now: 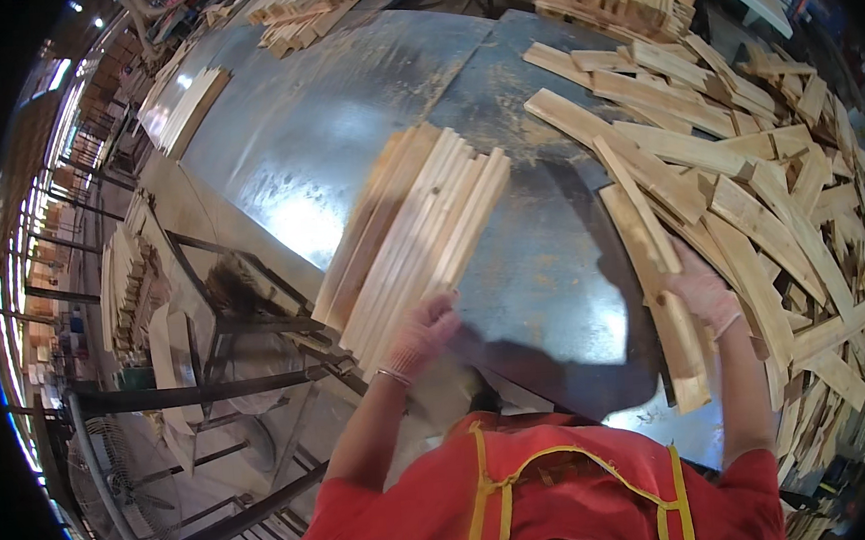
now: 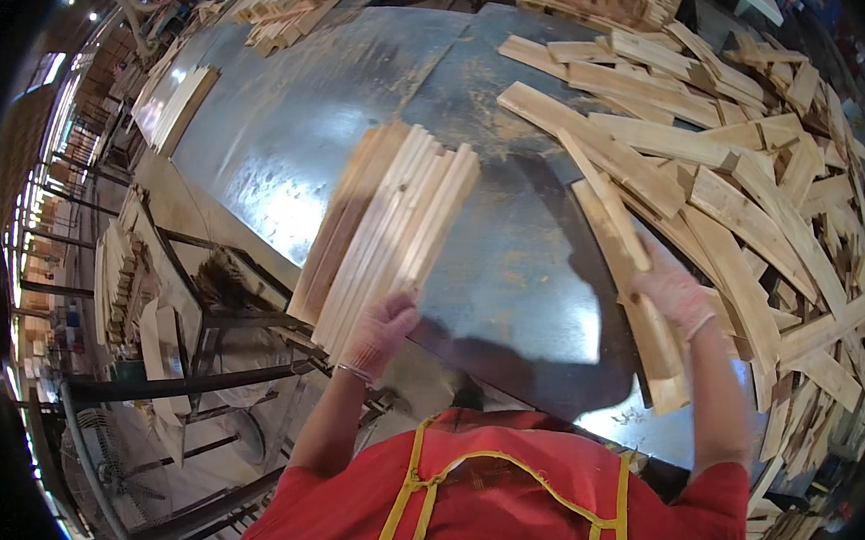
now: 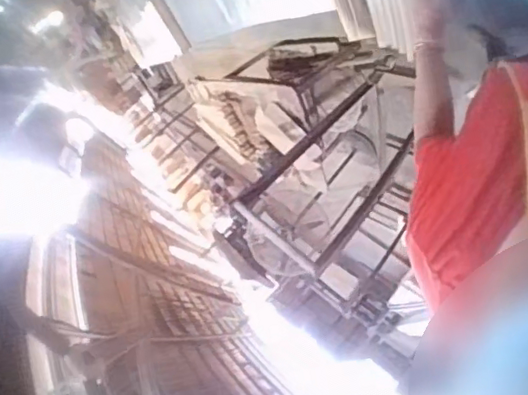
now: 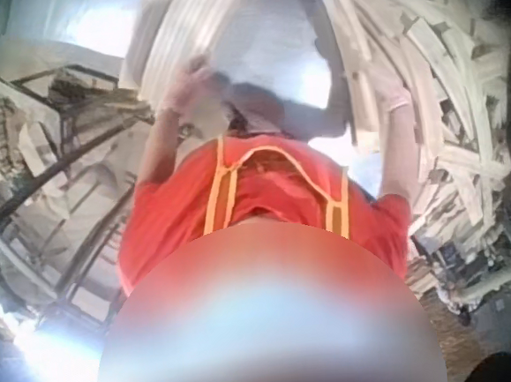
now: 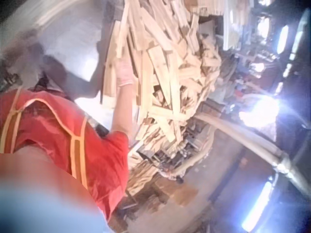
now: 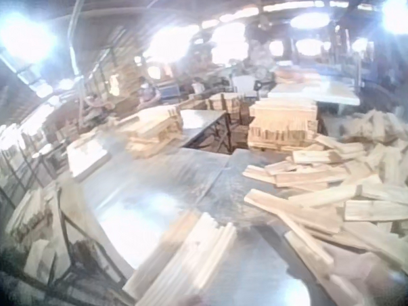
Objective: The person sorts and stacks wooden planks on a metal workbench in a workshop. They pick up individual planks from a scattered pile, align them, and place them into a neat stack, occasionally adjusting the pile to maintain order.
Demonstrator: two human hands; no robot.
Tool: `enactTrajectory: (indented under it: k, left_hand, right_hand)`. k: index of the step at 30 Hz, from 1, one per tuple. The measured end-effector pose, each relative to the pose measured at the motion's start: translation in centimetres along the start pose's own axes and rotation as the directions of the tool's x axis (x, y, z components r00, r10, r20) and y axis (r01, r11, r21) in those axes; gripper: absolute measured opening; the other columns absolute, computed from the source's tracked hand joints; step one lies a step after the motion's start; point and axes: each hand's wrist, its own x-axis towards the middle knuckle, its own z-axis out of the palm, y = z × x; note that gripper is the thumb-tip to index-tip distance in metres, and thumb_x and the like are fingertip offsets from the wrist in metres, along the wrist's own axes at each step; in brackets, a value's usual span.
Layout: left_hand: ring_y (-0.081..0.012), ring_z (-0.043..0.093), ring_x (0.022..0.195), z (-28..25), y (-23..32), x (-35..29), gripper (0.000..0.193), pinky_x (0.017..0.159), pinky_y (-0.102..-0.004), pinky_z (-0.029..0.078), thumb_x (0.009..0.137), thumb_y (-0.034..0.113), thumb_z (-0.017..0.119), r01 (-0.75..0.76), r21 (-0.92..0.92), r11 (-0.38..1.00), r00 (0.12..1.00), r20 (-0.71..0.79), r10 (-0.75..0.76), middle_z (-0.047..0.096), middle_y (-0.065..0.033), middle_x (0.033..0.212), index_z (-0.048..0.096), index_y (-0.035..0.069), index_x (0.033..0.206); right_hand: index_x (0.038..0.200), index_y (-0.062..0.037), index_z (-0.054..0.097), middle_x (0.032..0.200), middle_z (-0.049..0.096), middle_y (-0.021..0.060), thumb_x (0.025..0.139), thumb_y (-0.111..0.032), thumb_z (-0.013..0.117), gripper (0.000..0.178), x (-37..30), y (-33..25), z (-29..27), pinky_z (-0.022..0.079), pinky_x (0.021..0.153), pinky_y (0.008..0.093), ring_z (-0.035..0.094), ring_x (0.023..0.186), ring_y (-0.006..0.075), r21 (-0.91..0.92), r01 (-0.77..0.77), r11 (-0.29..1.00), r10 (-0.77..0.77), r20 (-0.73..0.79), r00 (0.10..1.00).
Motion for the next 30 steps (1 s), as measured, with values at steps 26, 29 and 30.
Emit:
enactTrajectory:
  k: [26, 29, 30]
  left_hand:
    - [-0.0357, 0.074, 0.098, -24.5, -5.5, 9.2, 0.067, 0.088, -0.0457, 0.056, 0.087, 0.051, 0.075, 0.219, 0.404, 0.888, 0.972, -0.165, -0.165, 0.077, -0.0162, 0.104, 0.067, 0.009, 0.138]
    - [-0.0206, 0.067, 0.079, -29.0, -5.9, 13.3, 0.065, 0.079, -0.038, 0.056, 0.089, 0.046, 0.076, 0.284, 0.378, 0.881, 0.952, -0.224, -0.211, 0.073, -0.0099, 0.089, 0.065, 0.004, 0.139]
    - [-0.0187, 0.066, 0.08, -30.6, -6.7, 14.2, 0.062, 0.078, -0.037, 0.056, 0.091, 0.043, 0.075, 0.291, 0.41, 0.865, 0.944, -0.269, -0.19, 0.073, -0.0089, 0.089, 0.065, 0.004, 0.138]
  right_hand:
    - [0.151, 0.0024, 0.05, 0.146, 0.064, 0.0154, 0.087, -0.026, 0.085, 0.079, 12.3, -27.2, 38.5, 0.05, 0.112, 0.038, 0.059, 0.134, 0.0225, 0.841, -0.037, 0.539, -0.252, 0.204, 0.946]
    - [0.147, 0.0052, 0.047, 0.132, 0.065, 0.0166, 0.088, -0.031, 0.081, 0.077, 15.9, -32.1, 39.0, 0.053, 0.099, 0.0396, 0.062, 0.118, 0.0242, 0.783, -0.143, 0.606, -0.142, 0.283, 0.949]
    - [0.145, 0.0061, 0.046, 0.128, 0.066, 0.017, 0.089, -0.033, 0.079, 0.077, 16.8, -34.7, 38.6, 0.054, 0.095, 0.0402, 0.064, 0.113, 0.0248, 0.749, -0.186, 0.635, -0.113, 0.329, 0.937]
